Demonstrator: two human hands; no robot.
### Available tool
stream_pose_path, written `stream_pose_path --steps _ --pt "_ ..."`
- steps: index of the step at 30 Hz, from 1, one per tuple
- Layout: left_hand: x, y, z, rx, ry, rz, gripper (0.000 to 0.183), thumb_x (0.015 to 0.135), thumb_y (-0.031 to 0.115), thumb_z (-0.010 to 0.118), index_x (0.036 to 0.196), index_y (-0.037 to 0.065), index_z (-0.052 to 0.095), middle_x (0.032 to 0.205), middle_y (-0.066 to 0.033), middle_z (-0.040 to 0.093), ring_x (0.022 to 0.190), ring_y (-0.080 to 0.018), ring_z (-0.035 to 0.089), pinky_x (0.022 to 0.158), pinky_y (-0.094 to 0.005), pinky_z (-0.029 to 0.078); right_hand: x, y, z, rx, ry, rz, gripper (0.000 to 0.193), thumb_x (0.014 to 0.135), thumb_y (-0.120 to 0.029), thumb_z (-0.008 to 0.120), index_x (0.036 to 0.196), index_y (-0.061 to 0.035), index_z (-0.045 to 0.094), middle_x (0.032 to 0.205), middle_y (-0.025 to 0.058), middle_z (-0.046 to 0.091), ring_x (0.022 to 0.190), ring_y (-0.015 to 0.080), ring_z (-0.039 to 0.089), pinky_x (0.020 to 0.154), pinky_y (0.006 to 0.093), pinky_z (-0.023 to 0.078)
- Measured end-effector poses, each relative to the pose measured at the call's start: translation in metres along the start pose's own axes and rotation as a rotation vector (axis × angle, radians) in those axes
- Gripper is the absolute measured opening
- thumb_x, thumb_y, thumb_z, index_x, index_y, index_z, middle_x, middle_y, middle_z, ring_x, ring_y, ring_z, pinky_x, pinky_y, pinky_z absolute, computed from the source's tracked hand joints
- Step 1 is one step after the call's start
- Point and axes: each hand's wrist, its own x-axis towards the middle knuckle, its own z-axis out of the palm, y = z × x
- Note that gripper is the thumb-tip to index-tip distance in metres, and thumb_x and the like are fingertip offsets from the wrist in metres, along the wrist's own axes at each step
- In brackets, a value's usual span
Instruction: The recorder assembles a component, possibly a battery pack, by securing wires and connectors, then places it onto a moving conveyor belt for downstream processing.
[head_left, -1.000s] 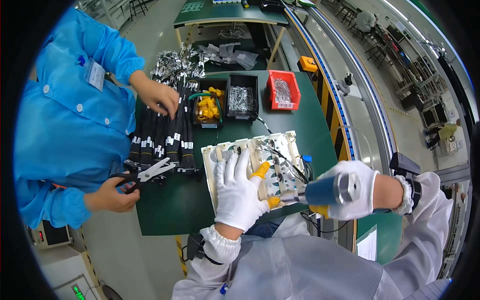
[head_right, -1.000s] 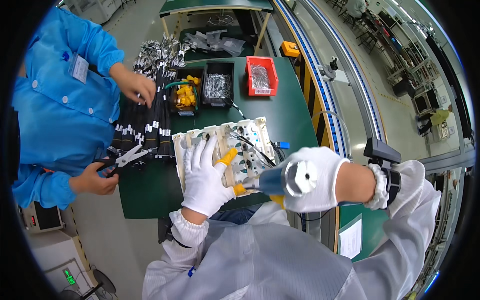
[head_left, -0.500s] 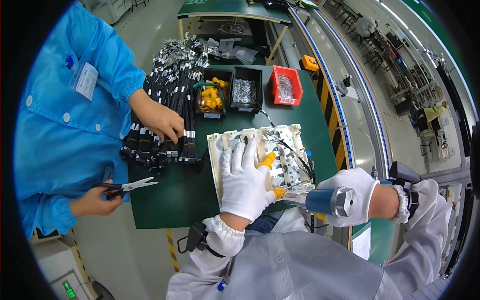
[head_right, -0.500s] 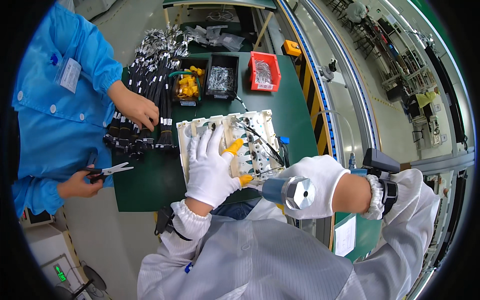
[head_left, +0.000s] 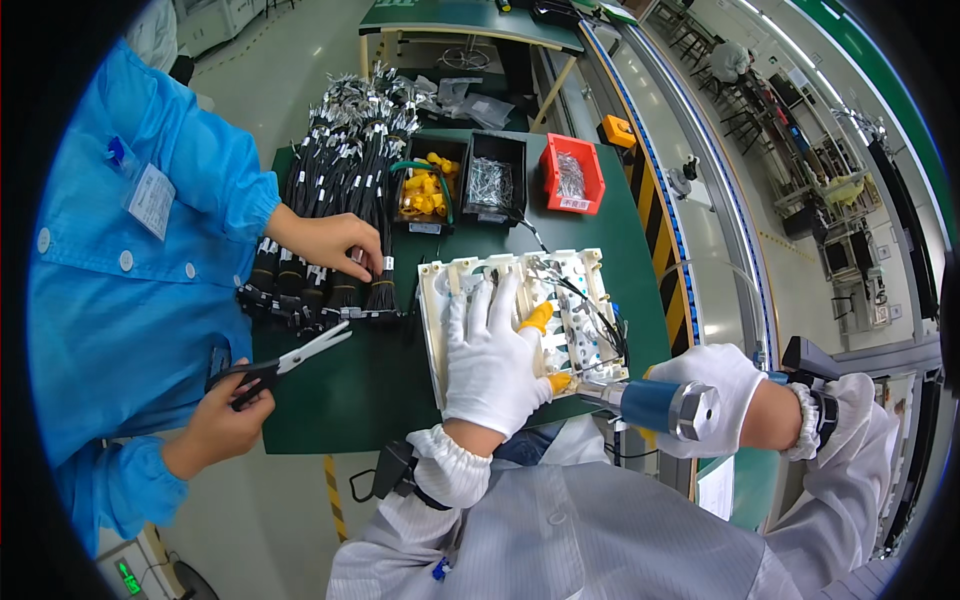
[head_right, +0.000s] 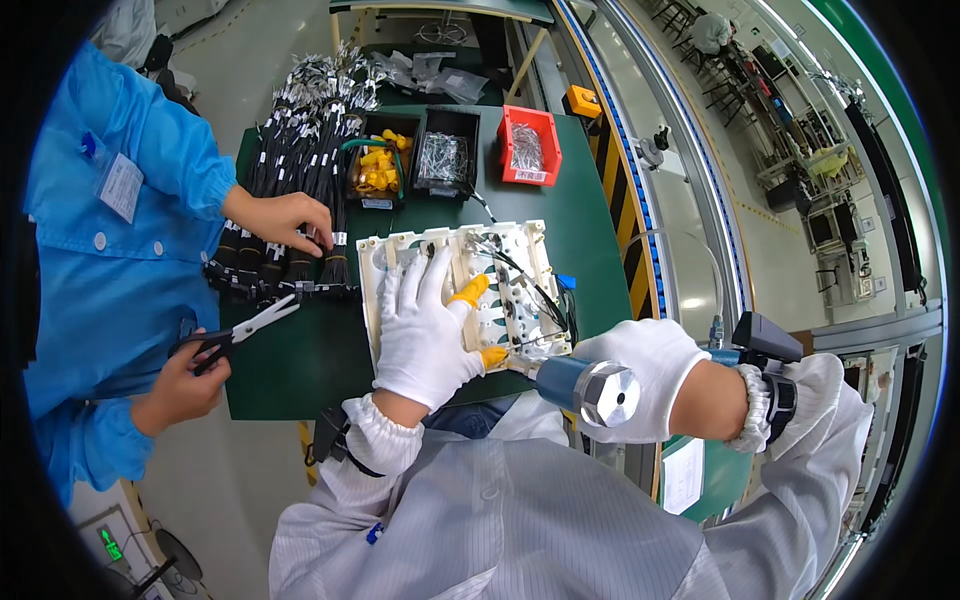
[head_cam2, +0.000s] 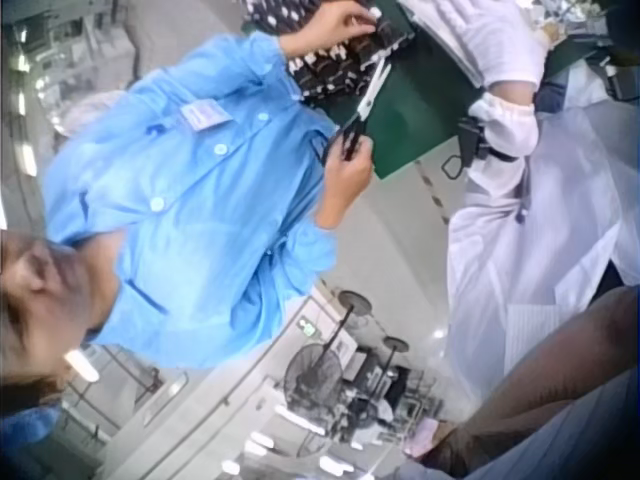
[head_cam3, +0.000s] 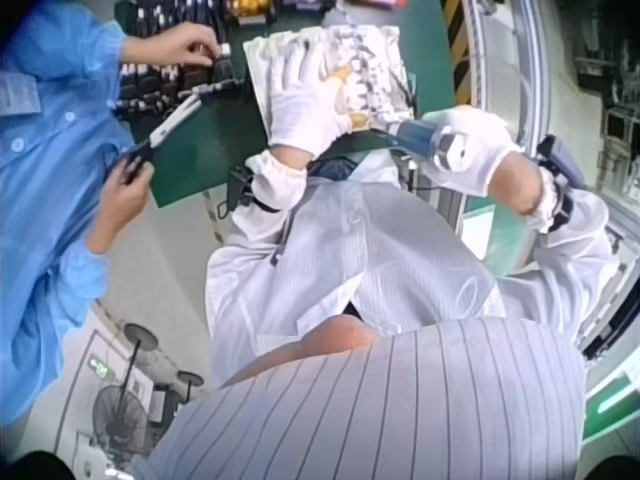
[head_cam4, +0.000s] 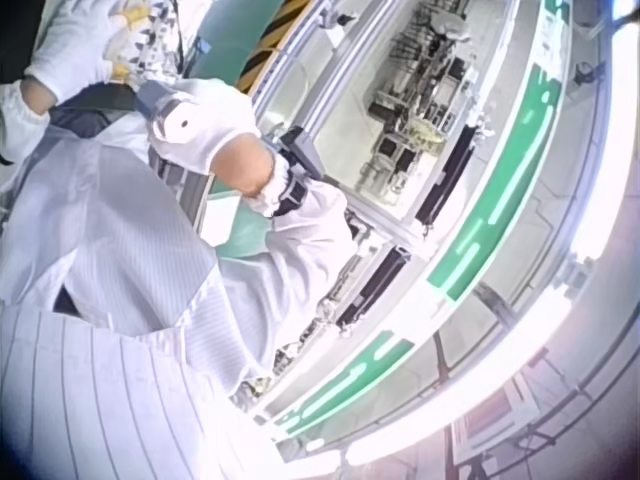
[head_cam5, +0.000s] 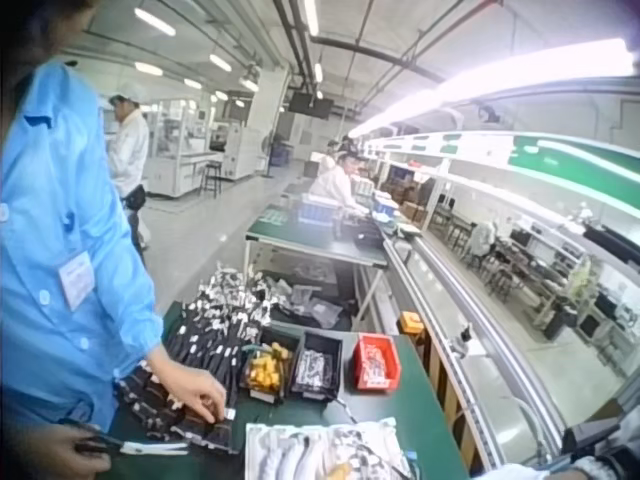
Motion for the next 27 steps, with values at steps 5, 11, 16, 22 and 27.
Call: stream_pose_path --steps 5,11,16,22,27 --pt "-0.001 0.000 -0.001 0.002 -0.007 0.001 0.063 0.068 0.047 0.083 0.120 0.012 0.072 0.156 -0.0164 0.034 0.144 -0.0384 0.030 0.121 -0.0543 0.015 -0.006 -0.001 0.004 0.000 0.060 0.040 0.032 0.070 -0.039 0.074 0.084 -0.0116 0.070 0.076 0.0119 0.070 0.070 0.0343 0.069 0.068 0.0408 0.057" --pt "-0.002 0.000 0.000 -0.024 0.013 -0.011 0.063 0.067 0.045 0.084 0.119 0.012 0.073 0.156 -0.0159 0.035 0.144 -0.0380 0.030 0.122 -0.0537 0.014 -0.002 -0.005 0.008 -0.018 0.065 0.060 0.031 0.070 -0.039 0.074 0.083 -0.0117 0.071 0.076 0.0115 0.071 0.069 0.0340 0.069 0.067 0.0406 0.058" --pt "-0.002 0.001 -0.001 -0.027 -0.002 -0.018 0.061 0.066 0.045 0.085 0.117 0.013 0.074 0.156 -0.0159 0.035 0.144 -0.0378 0.030 0.122 -0.0530 0.013 0.003 -0.014 0.003 -0.026 0.034 0.095 0.031 0.070 -0.039 0.073 0.085 -0.0121 0.072 0.076 0.0116 0.071 0.069 0.0334 0.069 0.068 0.0400 0.058" --pt "-0.001 0.000 0.000 -0.035 -0.003 -0.020 0.056 0.066 0.044 0.085 0.112 0.013 0.075 0.157 -0.0161 0.034 0.144 -0.0378 0.030 0.122 -0.0526 0.012 0.002 -0.012 0.005 -0.051 0.035 0.116 0.031 0.069 -0.039 0.073 0.083 -0.0116 0.072 0.074 0.0120 0.071 0.068 0.0334 0.069 0.066 0.0390 0.058" --pt "-0.002 0.000 0.000 -0.051 -0.003 -0.023 0.052 0.065 0.043 0.086 0.107 0.013 0.076 0.157 -0.0158 0.034 0.144 -0.0381 0.030 0.123 -0.0527 0.012 0.000 -0.009 0.007 -0.062 0.051 0.093 0.031 0.070 -0.039 0.073 0.081 -0.0104 0.071 0.074 0.0124 0.071 0.068 0.0338 0.069 0.066 0.0397 0.058"
